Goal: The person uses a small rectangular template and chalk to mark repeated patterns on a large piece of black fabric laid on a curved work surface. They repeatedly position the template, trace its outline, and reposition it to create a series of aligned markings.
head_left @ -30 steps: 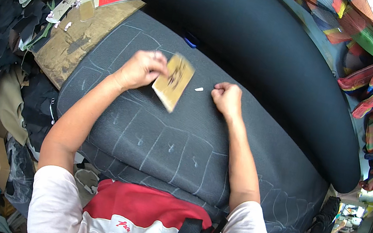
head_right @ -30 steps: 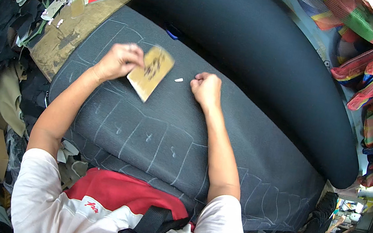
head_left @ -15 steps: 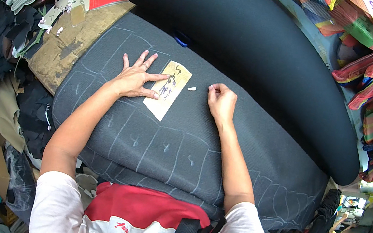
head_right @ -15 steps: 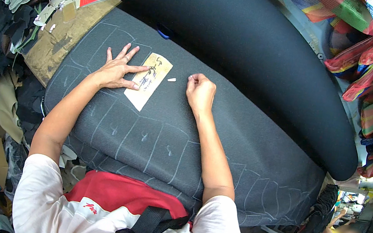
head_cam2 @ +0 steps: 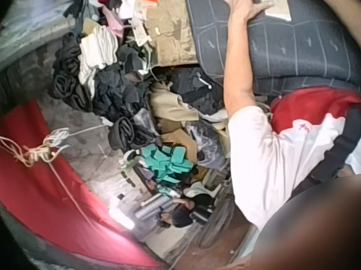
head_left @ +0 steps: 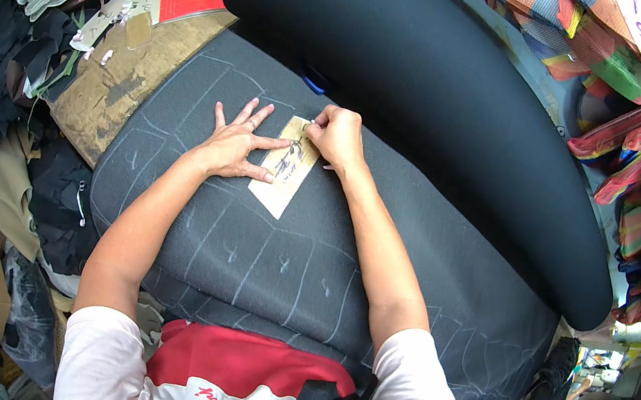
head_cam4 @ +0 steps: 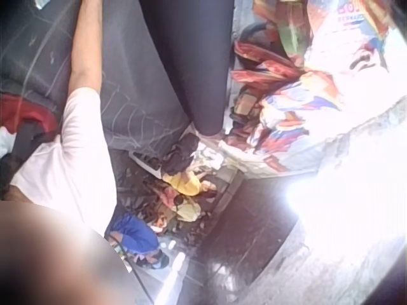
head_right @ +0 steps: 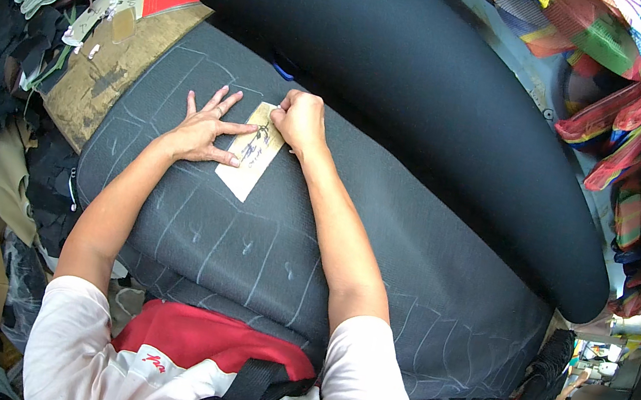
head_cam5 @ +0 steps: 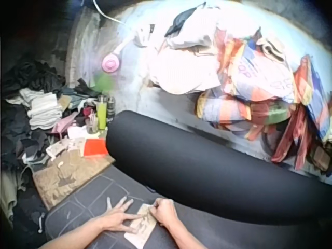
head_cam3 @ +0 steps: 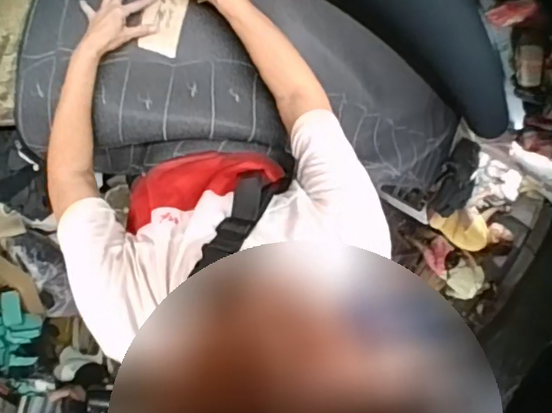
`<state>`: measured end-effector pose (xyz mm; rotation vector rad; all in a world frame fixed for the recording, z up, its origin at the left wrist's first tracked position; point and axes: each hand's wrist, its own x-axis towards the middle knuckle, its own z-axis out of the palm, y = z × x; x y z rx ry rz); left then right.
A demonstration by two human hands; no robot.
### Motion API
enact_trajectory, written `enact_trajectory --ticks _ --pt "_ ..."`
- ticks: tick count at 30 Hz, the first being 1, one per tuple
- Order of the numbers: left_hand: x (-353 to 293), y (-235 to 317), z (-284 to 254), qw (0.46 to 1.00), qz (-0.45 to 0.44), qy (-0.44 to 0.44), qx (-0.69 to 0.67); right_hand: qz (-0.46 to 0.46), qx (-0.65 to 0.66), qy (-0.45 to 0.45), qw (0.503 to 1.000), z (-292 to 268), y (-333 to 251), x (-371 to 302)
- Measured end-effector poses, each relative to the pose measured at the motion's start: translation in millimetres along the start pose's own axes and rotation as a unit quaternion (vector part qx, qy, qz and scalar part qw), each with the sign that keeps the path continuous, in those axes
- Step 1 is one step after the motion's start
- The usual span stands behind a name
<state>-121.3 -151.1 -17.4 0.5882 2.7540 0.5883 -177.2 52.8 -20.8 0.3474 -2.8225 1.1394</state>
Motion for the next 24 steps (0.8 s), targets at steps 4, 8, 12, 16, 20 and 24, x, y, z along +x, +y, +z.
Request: enact_trajectory --ticks 4,8,12,16,20,24 --pt "1.3 -1.3 -1.1 1.000 -0.002 -0.012 -0.002 -0.022 0.069 0.021 0.997 5.7 3.2 9.1" --pt "1.4 -1.8 -1.1 1.000 0.001 -0.012 -0.004 -0.074 0.017 -0.019 0.997 6.4 3.1 13.4" --pt "-0.2 -3.2 0.2 1.000 0.016 0.009 -0.010 0.004 0.026 -0.088 0.996 1.0 1.6 19.2" --pt "0.3 -3.6 2.1 1.000 0.014 0.015 -0.007 -0.011 0.007 -0.100 0.995 -2.9 2.3 24.2" --pt "1.1 -2.9 3.2 1.000 0.010 0.018 0.003 -0.150 -0.084 -0.034 0.985 4.6 -0.4 22.1" --pt "0.6 -2.0 3.1 1.000 0.001 0.020 0.004 -0.199 -0.149 -0.062 0.967 16.2 -8.1 19.9"
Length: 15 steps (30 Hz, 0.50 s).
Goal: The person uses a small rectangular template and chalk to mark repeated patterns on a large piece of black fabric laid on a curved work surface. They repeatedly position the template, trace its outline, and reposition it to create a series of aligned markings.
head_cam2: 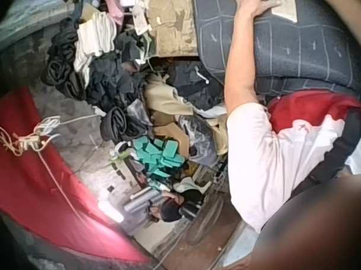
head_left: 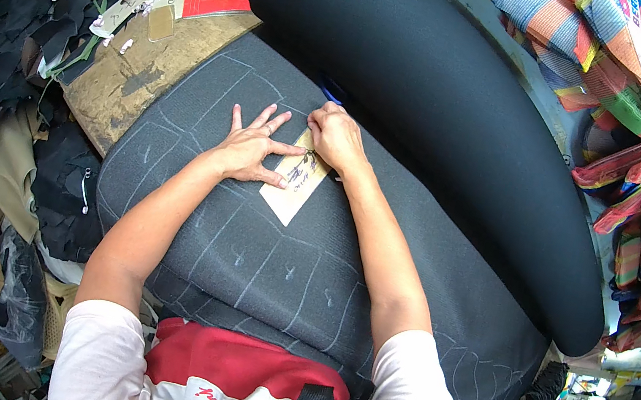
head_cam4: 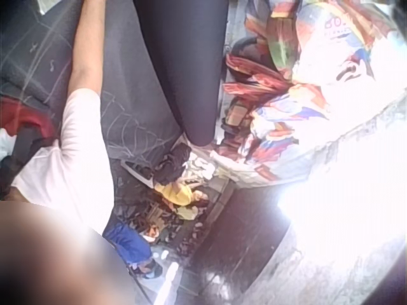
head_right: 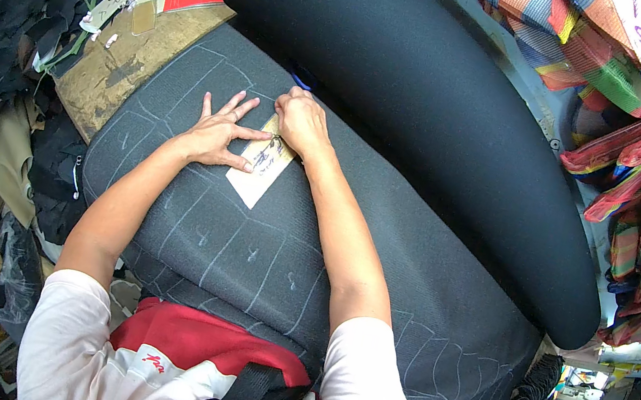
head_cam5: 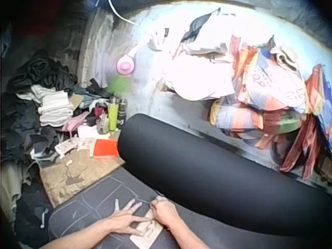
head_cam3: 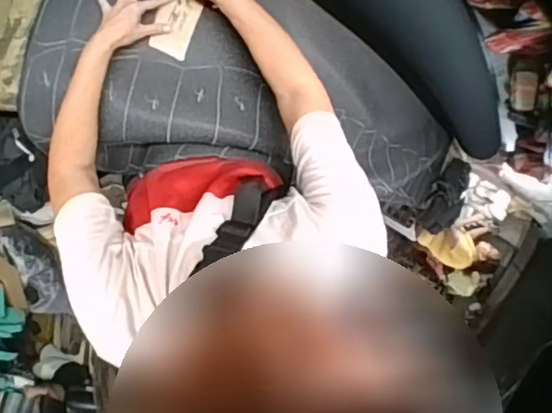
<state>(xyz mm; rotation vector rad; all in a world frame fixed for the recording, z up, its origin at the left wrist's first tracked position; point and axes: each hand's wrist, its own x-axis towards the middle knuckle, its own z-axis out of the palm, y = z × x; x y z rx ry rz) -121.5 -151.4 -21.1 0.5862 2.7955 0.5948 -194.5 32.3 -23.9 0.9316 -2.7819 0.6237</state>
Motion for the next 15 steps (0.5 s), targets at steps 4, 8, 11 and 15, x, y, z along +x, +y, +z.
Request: enact_trajectory --ticks 4,8,11,15 --pt "-0.6 1.2 -0.5 1.000 -0.006 0.003 0.002 -0.103 -0.106 -0.015 0.989 -11.2 7.7 -10.1" --pt "-0.5 3.2 -0.4 1.000 -0.018 0.006 -0.012 -0.016 -0.121 -0.036 0.992 -27.4 23.8 -43.4" --pt "-0.2 4.1 -0.1 1.000 -0.015 0.010 -0.008 0.058 -0.143 0.029 0.988 -21.2 20.2 -58.1" --pt "-0.6 3.5 -0.4 1.000 -0.015 0.011 0.002 0.190 -0.189 0.072 0.961 -4.5 -10.4 -59.9"
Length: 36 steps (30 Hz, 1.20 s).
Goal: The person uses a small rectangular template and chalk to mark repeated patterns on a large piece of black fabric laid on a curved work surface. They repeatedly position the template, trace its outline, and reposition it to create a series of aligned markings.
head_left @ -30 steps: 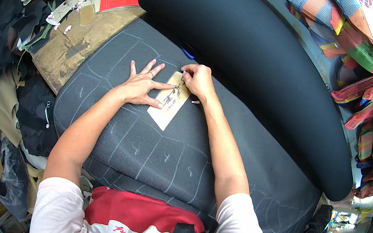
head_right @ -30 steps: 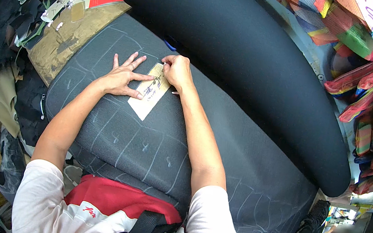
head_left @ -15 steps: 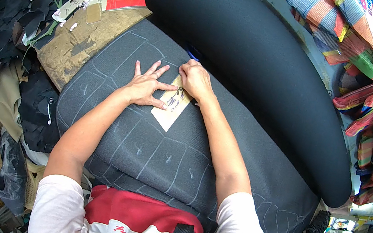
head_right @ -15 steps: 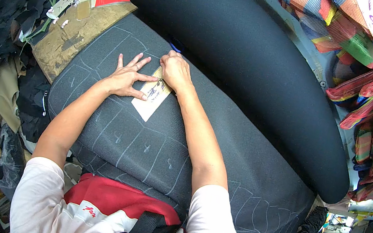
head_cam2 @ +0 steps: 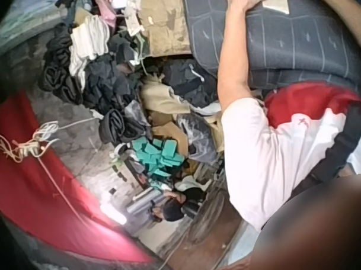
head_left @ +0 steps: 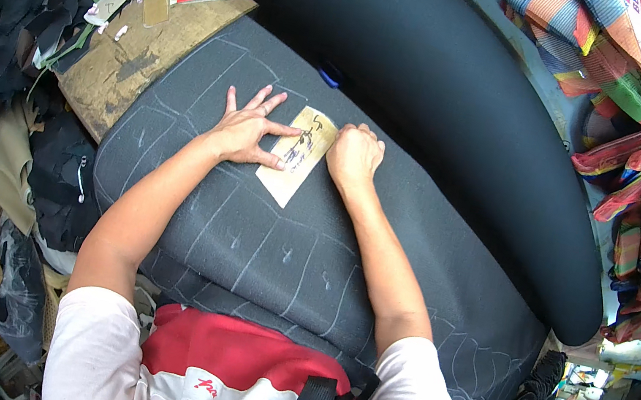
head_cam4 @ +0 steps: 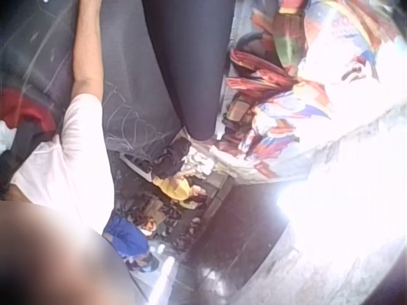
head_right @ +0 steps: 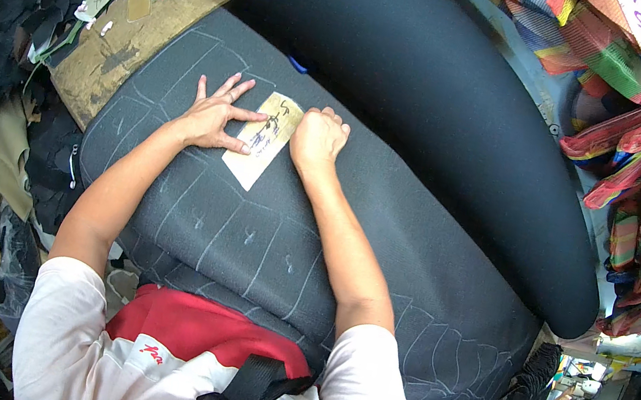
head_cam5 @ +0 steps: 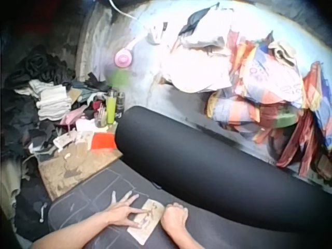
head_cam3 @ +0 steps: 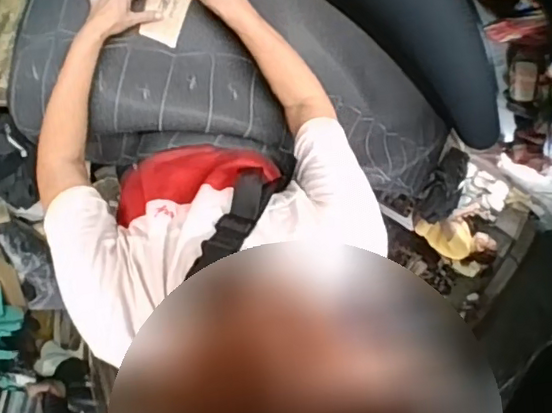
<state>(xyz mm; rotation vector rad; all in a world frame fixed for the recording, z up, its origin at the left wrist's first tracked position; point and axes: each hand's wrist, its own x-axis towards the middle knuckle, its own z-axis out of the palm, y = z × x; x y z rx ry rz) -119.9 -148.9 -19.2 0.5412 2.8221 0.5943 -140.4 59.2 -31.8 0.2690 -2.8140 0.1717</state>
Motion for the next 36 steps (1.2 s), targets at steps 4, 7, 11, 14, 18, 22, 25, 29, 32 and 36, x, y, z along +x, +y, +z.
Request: enact_trajectory --ticks 4,7,11,14,18,22,25,29,32,36 --pt "-0.5 -1.3 1.4 1.000 0.006 0.004 -0.004 -0.002 -0.024 -0.028 0.999 -22.0 -37.4 -46.8" --pt "0.3 -3.0 3.2 1.000 0.006 0.007 0.013 -0.079 0.019 -0.152 0.985 -48.3 -52.8 -89.5" --pt "1.5 -5.8 5.9 1.000 0.005 -0.001 0.015 -0.172 0.127 -0.115 0.970 -47.9 -71.3 -89.5" --pt "3.0 -5.9 5.3 1.000 0.002 -0.005 0.025 -0.301 0.103 -0.017 0.948 -30.0 -81.3 -67.7" --pt "2.3 -3.5 1.0 1.000 -0.001 -0.016 0.022 -0.413 0.048 -0.024 0.909 -30.7 -70.1 -69.2" --pt "2.9 -3.8 1.2 1.000 0.007 -0.023 0.000 -0.407 0.042 -0.100 0.907 -55.7 -40.7 -87.8" --pt "3.1 -7.5 5.0 1.000 0.016 -0.022 -0.013 -0.311 0.125 -0.145 0.931 -62.8 -25.8 -97.1" --pt "-0.1 -31.3 -14.2 0.999 -0.002 -0.028 0.024 -0.102 0.383 -0.049 0.917 -44.3 -19.8 -100.8" --pt "-16.8 -65.0 -50.8 0.994 -0.109 0.001 0.031 -0.086 0.407 0.038 0.909 -29.5 -20.0 -109.8" --pt "-30.4 -76.6 -56.1 0.965 -0.240 0.085 0.058 -0.143 0.342 0.040 0.928 -21.7 -21.3 -115.7"
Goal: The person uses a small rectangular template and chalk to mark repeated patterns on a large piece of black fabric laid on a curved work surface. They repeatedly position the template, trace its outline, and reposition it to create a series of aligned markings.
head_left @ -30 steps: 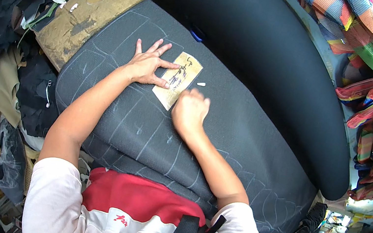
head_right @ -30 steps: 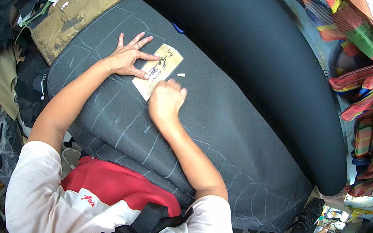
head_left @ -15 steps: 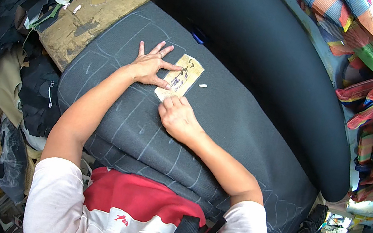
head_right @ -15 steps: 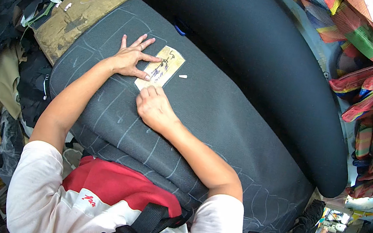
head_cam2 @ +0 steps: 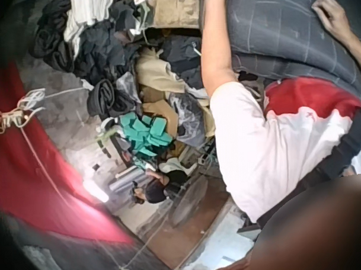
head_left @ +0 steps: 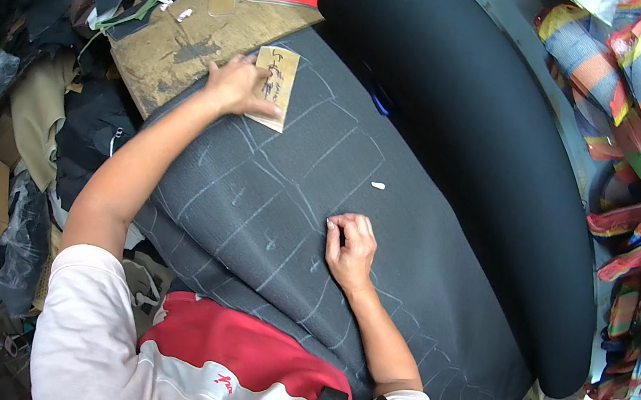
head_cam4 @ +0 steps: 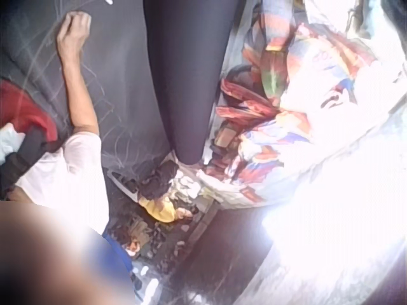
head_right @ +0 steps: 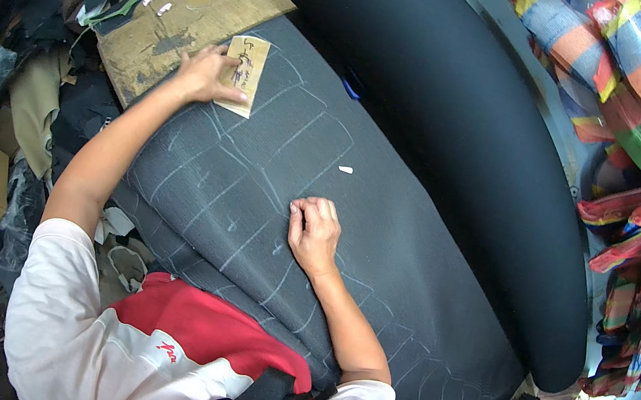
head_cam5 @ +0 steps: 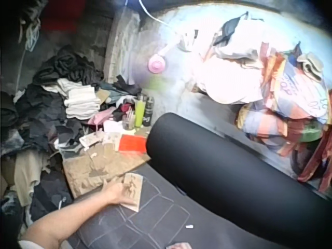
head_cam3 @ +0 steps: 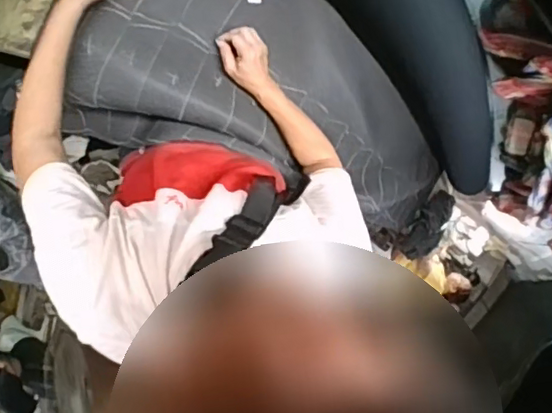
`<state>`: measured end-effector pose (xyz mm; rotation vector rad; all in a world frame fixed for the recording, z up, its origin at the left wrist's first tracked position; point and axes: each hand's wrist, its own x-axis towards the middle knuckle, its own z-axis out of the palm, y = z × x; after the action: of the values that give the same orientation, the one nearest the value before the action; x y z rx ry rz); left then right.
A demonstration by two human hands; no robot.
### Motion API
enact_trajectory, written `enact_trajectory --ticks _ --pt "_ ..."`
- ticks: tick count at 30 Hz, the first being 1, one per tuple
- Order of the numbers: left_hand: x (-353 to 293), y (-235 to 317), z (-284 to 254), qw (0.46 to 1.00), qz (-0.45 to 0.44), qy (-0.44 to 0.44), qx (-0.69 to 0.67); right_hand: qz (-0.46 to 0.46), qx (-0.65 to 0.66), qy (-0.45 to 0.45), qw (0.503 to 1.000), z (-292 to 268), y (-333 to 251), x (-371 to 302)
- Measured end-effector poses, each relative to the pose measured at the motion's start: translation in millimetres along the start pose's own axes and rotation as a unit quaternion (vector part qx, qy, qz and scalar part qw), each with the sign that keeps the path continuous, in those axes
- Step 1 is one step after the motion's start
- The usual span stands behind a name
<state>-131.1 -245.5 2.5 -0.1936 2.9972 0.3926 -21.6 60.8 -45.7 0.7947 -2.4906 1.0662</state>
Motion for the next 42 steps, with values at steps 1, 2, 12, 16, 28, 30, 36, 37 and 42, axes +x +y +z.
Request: enact_trajectory --ticks 1,2,12,16,28,30,36,37,42 --pt "-0.6 1.5 4.2 1.000 -0.007 -0.002 -0.011 -0.010 -0.011 -0.005 1.000 -0.2 -0.6 -0.2" --pt "-5.6 7.2 14.3 0.999 -0.006 0.049 0.006 -0.010 -0.026 -0.017 0.999 0.0 -1.0 0.8" --pt "8.5 6.9 19.4 0.978 -0.053 0.131 -0.153 -0.016 -0.051 -0.034 0.998 -1.9 -5.3 3.6" --pt "48.3 -27.0 7.6 0.948 -0.033 0.046 -0.313 -0.012 -0.056 -0.042 0.997 -2.0 -6.1 4.7" --pt "149.7 -258.5 -50.0 0.952 -0.251 0.175 -0.034 0.043 -0.019 -0.049 0.998 -4.5 -7.8 9.5" --pt "143.3 -254.9 -51.3 0.953 -0.257 0.160 0.022 0.050 -0.012 -0.058 0.997 -4.3 -8.0 9.5" --pt "136.4 -216.3 -77.9 0.924 -0.163 0.295 0.183 0.056 -0.018 -0.044 0.997 -1.6 -7.4 7.9" --pt "138.4 -215.8 -82.1 0.920 -0.146 0.323 0.170 0.052 -0.017 -0.039 0.998 -1.1 -7.0 8.0" --pt "150.1 -239.5 -77.7 0.975 -0.132 0.155 0.092 0.036 -0.026 -0.023 0.999 -2.0 -9.2 8.3"
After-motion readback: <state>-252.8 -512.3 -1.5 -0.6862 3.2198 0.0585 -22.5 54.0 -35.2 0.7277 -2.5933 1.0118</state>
